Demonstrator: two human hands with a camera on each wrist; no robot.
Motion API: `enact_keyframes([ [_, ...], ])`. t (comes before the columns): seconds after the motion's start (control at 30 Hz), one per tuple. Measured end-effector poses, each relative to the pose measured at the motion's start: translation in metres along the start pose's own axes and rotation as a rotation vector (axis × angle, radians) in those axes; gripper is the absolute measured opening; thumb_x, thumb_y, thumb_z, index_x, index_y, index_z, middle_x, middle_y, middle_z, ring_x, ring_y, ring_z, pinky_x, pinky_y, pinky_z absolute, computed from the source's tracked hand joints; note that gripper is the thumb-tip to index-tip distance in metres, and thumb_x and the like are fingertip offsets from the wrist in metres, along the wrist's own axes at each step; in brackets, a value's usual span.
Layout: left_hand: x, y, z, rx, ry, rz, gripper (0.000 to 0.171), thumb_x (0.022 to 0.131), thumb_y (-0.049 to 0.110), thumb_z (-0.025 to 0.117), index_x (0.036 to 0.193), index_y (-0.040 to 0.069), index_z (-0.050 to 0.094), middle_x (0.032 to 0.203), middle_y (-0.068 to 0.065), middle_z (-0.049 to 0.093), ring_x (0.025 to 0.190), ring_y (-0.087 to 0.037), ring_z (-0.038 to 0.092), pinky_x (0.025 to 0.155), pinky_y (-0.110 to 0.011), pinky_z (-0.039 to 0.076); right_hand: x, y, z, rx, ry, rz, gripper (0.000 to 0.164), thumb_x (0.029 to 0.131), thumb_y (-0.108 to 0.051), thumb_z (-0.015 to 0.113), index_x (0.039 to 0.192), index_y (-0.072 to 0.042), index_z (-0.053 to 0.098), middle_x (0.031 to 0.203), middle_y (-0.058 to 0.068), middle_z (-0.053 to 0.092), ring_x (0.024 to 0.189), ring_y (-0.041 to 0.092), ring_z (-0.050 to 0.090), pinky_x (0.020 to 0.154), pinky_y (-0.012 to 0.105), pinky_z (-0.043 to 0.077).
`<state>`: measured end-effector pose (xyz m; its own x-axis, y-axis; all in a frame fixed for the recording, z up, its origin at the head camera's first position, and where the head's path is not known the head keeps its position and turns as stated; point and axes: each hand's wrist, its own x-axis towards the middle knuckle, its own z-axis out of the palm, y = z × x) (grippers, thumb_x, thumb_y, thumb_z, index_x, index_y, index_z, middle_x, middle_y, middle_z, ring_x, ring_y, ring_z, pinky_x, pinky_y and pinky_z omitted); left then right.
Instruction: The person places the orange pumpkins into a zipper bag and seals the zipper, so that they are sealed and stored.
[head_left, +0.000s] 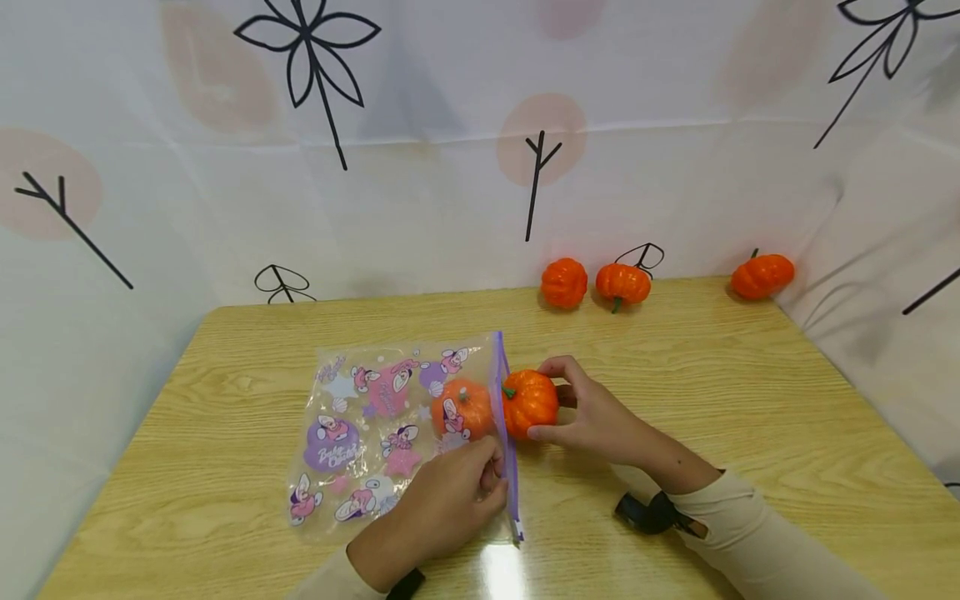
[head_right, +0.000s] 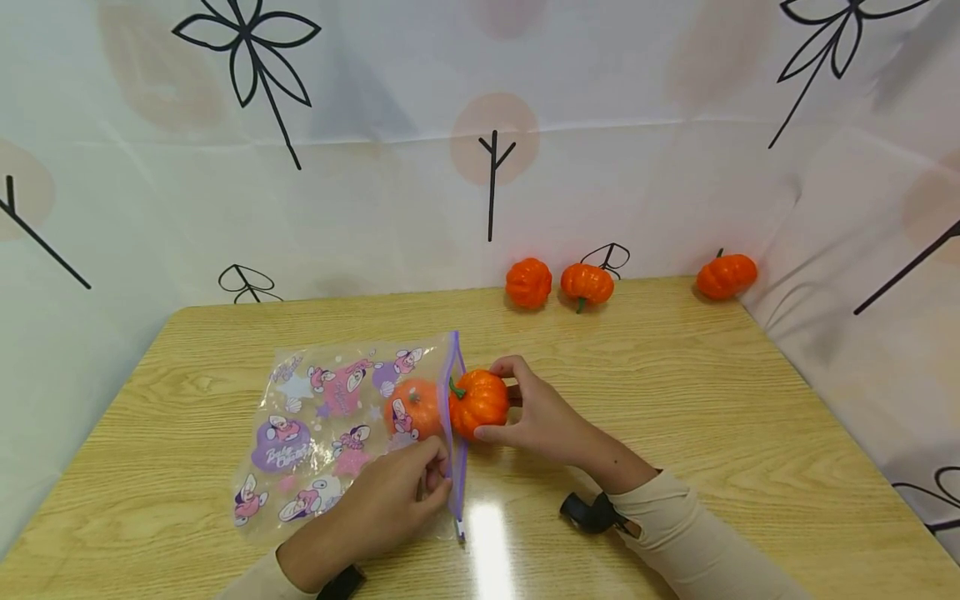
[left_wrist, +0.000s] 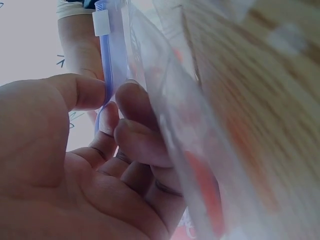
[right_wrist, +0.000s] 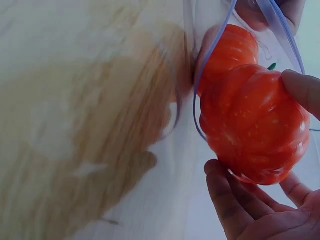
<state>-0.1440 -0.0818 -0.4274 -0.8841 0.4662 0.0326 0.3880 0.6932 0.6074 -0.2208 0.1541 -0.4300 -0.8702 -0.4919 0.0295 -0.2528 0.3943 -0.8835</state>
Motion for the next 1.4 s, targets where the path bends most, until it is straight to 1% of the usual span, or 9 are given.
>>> enact_keyframes([
  [0.1, -0.0002, -0.0001, 0.0, 0.003, -0.002, 0.005, 0.014, 0.089, 0.02, 0.067, 0.09, 0.021, 0.053, 0.075, 0.013, 0.048, 0.061, 0.001, 0.042, 0.055, -0.017, 0.037, 0.0004, -0.0001, 0.0019, 0.033, -0.007, 0.005, 0.073, 0.08, -0.021, 0.084, 0.134, -0.009, 0.036, 0.139, 0.017, 0.045, 0.122, 0.038, 0.06, 0.092, 0.036, 0.056],
  [0.33, -0.0006, 0.0004, -0.0001, 0.006, -0.005, 0.028, 0.012, 0.089, 0.02, 0.066, 0.09, 0.02, 0.054, 0.075, 0.013, 0.047, 0.061, 0.001, 0.041, 0.054, -0.016, 0.037, -0.0003, -0.0021, 0.0038, 0.048, -0.013, -0.002, 0.074, 0.08, -0.021, 0.084, 0.134, -0.01, 0.036, 0.138, 0.015, 0.046, 0.121, 0.037, 0.061, 0.091, 0.033, 0.057],
  [0.63, -0.0015, 0.0015, -0.0003, -0.006, -0.018, 0.041, 0.014, 0.089, 0.019, 0.067, 0.091, 0.021, 0.053, 0.076, 0.014, 0.048, 0.062, 0.001, 0.042, 0.055, -0.016, 0.038, -0.001, -0.0037, 0.0063, 0.055, -0.016, -0.011, 0.073, 0.08, -0.018, 0.084, 0.134, -0.009, 0.035, 0.138, 0.016, 0.044, 0.123, 0.038, 0.06, 0.092, 0.033, 0.056],
  [0.83, -0.0023, 0.0022, 0.0003, 0.0, -0.021, 0.065, 0.015, 0.089, 0.019, 0.067, 0.092, 0.021, 0.052, 0.077, 0.014, 0.048, 0.063, 0.001, 0.043, 0.056, -0.016, 0.038, -0.0007, -0.0024, 0.0071, 0.055, -0.02, -0.016, 0.072, 0.082, -0.018, 0.083, 0.133, -0.006, 0.034, 0.138, 0.021, 0.043, 0.123, 0.04, 0.06, 0.092, 0.034, 0.056],
  [1.13, -0.0037, 0.0034, 0.0005, 0.011, -0.023, 0.094, 0.016, 0.088, 0.02, 0.067, 0.095, 0.022, 0.052, 0.079, 0.014, 0.048, 0.064, 0.002, 0.043, 0.057, -0.015, 0.039, -0.0007, -0.0028, 0.0091, 0.079, -0.034, -0.017, 0.071, 0.082, -0.016, 0.082, 0.132, -0.006, 0.034, 0.138, 0.021, 0.042, 0.123, 0.04, 0.059, 0.092, 0.032, 0.056],
  [1.23, -0.0041, 0.0037, 0.0008, 0.013, -0.022, 0.102, 0.016, 0.088, 0.019, 0.067, 0.095, 0.022, 0.053, 0.078, 0.014, 0.048, 0.063, 0.003, 0.043, 0.056, -0.014, 0.038, -0.0009, -0.003, 0.0091, 0.053, -0.03, -0.015, 0.071, 0.082, -0.017, 0.083, 0.133, -0.006, 0.034, 0.138, 0.02, 0.044, 0.12, 0.037, 0.061, 0.091, 0.033, 0.057],
  [1.4, -0.0045, 0.0046, 0.0009, 0.017, -0.029, 0.106, 0.015, 0.088, 0.02, 0.067, 0.094, 0.022, 0.053, 0.077, 0.015, 0.047, 0.063, 0.003, 0.042, 0.055, -0.014, 0.037, -0.0011, -0.0031, 0.0091, 0.006, -0.015, -0.025, 0.072, 0.08, -0.019, 0.084, 0.132, -0.006, 0.036, 0.134, 0.018, 0.048, 0.11, 0.03, 0.063, 0.085, 0.031, 0.058],
])
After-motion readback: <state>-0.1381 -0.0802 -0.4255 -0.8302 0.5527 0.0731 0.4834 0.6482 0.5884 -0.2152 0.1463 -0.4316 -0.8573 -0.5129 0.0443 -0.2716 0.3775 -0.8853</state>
